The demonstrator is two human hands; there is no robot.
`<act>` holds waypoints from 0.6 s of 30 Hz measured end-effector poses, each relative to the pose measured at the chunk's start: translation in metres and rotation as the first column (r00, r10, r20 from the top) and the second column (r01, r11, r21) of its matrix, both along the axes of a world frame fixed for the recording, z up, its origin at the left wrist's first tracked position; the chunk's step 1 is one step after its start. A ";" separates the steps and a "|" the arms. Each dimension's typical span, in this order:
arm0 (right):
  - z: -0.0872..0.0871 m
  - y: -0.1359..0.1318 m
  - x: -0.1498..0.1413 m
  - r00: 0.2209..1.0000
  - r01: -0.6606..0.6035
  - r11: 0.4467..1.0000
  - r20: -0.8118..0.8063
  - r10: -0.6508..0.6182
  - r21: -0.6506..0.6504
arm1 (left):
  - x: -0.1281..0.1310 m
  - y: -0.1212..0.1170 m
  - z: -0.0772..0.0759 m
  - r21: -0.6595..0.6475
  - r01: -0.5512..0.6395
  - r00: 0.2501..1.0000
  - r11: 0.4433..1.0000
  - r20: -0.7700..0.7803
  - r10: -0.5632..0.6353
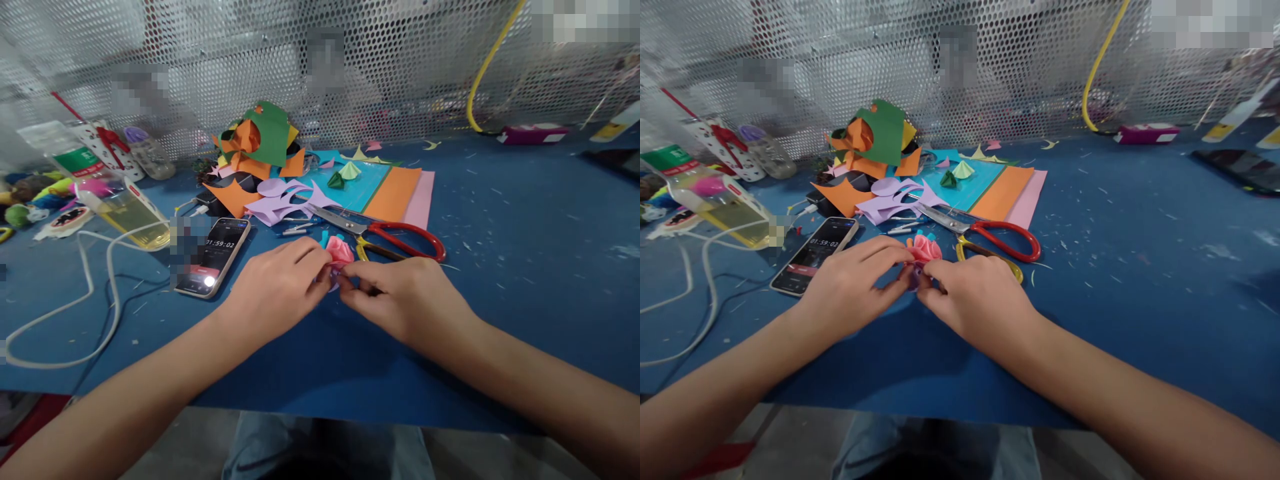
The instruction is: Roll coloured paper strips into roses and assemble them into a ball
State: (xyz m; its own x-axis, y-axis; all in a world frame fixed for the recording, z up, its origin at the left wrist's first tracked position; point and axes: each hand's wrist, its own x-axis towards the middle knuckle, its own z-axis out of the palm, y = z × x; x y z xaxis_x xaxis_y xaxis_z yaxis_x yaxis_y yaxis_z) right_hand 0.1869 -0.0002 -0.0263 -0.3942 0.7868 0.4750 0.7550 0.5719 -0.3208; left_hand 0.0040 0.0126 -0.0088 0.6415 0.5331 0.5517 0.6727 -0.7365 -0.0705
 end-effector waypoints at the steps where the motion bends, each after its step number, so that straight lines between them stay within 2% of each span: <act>1: 0.000 0.000 0.000 1.000 -0.004 1.000 0.001 0.004 0.003 | 0.000 0.000 0.001 -0.009 -0.016 1.000 1.000 -0.020 0.016; 6: -0.001 0.000 0.000 1.000 -0.013 0.999 0.014 0.013 0.040 | -0.001 0.001 0.005 -0.032 -0.060 0.995 0.998 -0.087 0.057; 12: -0.001 0.000 0.000 1.000 -0.016 0.999 0.016 0.015 0.040 | -0.006 0.003 0.011 -0.194 0.073 0.996 0.978 -0.031 -0.081; 18: -0.001 -0.001 -0.001 0.999 -0.009 0.997 0.033 0.007 0.075 | -0.008 0.007 0.005 -0.072 0.048 0.999 0.996 -0.020 -0.049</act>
State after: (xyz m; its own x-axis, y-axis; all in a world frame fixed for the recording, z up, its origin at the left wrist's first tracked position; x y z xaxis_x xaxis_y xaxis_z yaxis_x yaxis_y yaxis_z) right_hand 0.1857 -0.0012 -0.0274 -0.4163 0.7463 0.5194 0.7597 0.5994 -0.2522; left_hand -0.0044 0.0193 -0.0035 0.6789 0.5386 0.4990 0.6348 -0.7720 -0.0304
